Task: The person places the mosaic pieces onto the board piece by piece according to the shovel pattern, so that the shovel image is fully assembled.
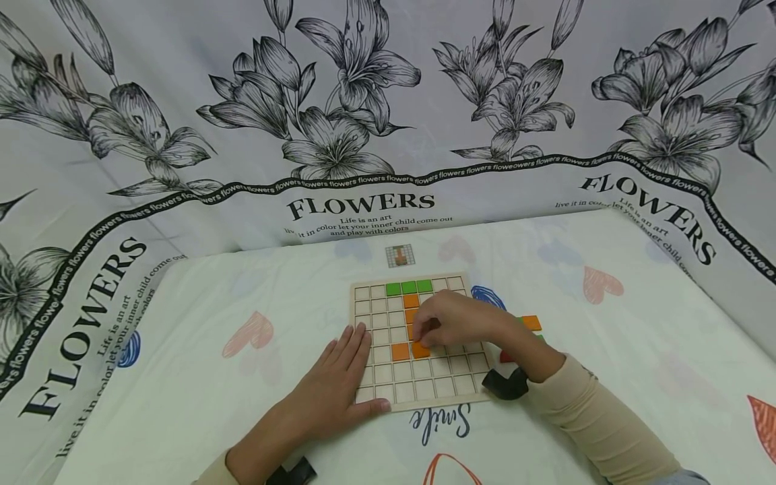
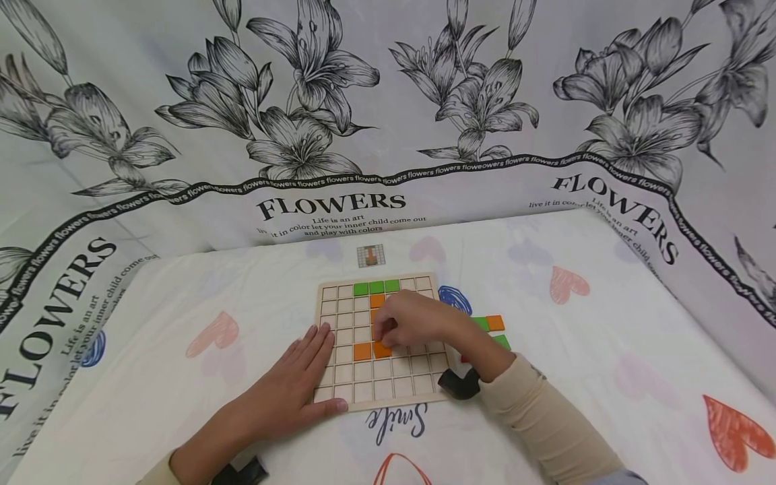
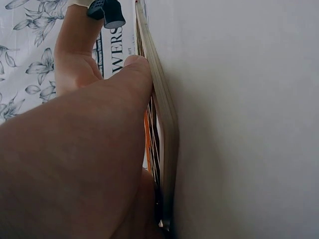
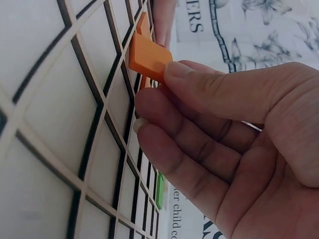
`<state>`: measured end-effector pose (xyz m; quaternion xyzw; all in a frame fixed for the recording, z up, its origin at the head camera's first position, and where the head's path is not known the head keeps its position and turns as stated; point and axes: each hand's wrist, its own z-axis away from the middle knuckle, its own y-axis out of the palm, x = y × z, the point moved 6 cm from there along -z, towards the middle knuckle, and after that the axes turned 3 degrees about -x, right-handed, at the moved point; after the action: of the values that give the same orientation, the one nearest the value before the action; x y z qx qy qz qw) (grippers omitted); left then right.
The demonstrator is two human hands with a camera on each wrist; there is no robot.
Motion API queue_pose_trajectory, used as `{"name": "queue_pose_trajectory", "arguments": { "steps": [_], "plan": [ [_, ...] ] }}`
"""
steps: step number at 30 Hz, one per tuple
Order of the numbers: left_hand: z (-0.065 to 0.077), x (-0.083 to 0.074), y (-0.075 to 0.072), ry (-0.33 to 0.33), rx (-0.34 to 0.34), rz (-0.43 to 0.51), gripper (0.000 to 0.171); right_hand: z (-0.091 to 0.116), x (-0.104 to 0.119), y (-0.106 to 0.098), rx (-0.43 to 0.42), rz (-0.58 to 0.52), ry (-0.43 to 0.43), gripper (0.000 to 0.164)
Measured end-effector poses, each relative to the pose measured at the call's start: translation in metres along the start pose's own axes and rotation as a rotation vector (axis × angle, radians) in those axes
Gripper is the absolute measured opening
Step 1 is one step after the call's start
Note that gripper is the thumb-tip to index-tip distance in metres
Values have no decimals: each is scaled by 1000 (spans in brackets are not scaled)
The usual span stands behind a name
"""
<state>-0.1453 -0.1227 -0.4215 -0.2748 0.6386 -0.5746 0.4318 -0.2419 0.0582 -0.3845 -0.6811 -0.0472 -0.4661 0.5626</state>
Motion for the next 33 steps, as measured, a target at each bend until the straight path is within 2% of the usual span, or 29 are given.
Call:
{"name": "queue_pose_trajectory", "arguments": {
  "steps": [9, 33],
  "plan": [
    [0, 0, 0, -7, 5, 4, 107, -2, 2, 3, -21, 24, 0, 16],
    [0, 0, 0, -6, 10, -6, 106, -5, 0, 10, -8, 83, -10, 14]
  ]
}}
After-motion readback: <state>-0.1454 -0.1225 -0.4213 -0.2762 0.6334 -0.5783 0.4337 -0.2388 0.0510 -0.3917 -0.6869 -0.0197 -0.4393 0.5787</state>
